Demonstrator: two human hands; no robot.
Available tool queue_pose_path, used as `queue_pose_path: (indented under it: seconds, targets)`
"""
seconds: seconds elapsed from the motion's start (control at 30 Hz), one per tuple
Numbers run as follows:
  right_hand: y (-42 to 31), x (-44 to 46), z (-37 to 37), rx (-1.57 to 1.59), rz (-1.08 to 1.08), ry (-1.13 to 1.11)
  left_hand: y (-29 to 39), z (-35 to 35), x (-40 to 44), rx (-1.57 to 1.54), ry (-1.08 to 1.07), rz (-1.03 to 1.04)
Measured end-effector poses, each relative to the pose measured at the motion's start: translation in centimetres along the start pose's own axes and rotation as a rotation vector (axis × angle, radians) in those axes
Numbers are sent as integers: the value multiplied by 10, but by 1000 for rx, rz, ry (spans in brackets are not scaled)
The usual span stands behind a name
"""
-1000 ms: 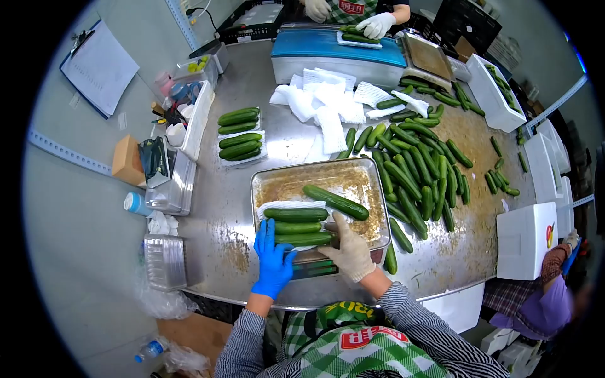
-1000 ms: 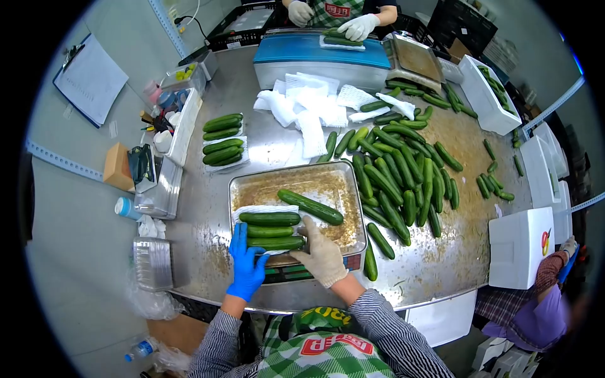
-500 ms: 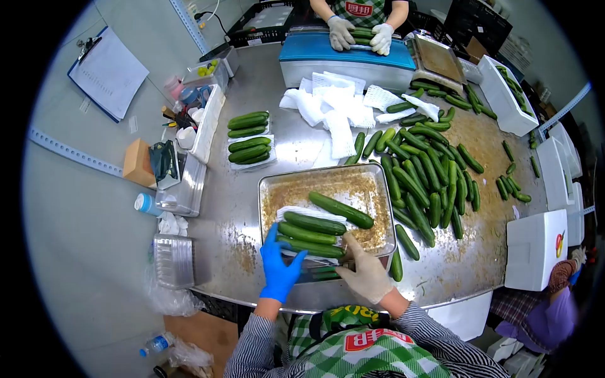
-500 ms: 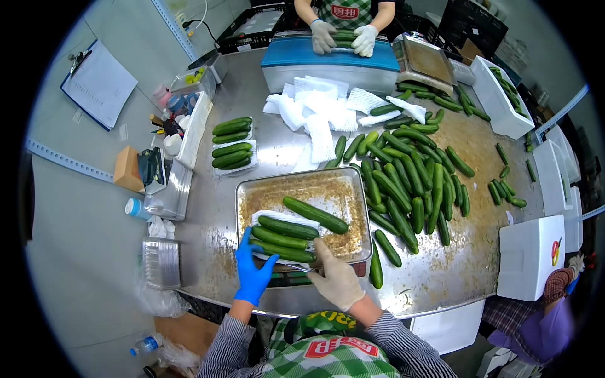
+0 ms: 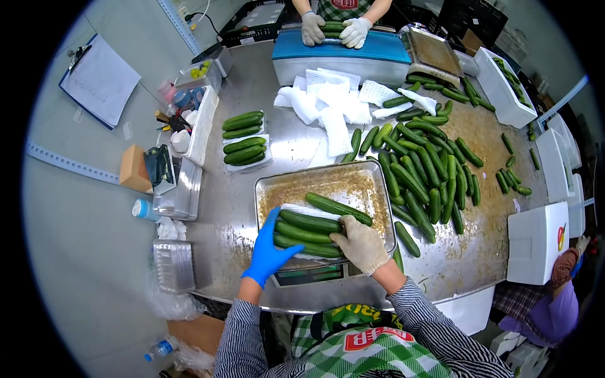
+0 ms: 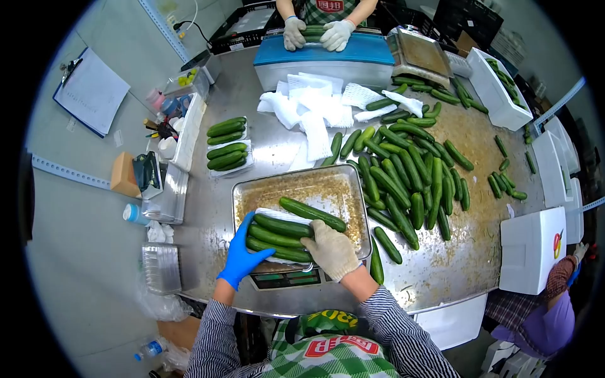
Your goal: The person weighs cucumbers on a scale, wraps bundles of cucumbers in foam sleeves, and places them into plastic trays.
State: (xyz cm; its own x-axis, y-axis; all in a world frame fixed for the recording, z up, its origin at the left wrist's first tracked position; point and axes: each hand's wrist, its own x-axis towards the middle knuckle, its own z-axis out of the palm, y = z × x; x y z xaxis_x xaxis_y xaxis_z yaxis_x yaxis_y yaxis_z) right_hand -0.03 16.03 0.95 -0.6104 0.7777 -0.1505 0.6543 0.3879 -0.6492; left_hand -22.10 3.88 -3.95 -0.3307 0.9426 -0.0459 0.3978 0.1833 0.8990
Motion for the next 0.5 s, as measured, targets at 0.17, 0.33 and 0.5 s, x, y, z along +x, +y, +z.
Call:
queue_pose_path:
  seconds: [0.17, 0.33, 0.5]
  targets:
    - [8, -3, 8, 65, -143, 119, -12, 1, 3, 103, 41, 65]
    - [8, -3, 21, 38, -75, 172, -7, 4, 8, 114, 70, 78]
    - [-2, -9, 5, -77, 8, 69, -7, 13, 12, 231, 143, 160]
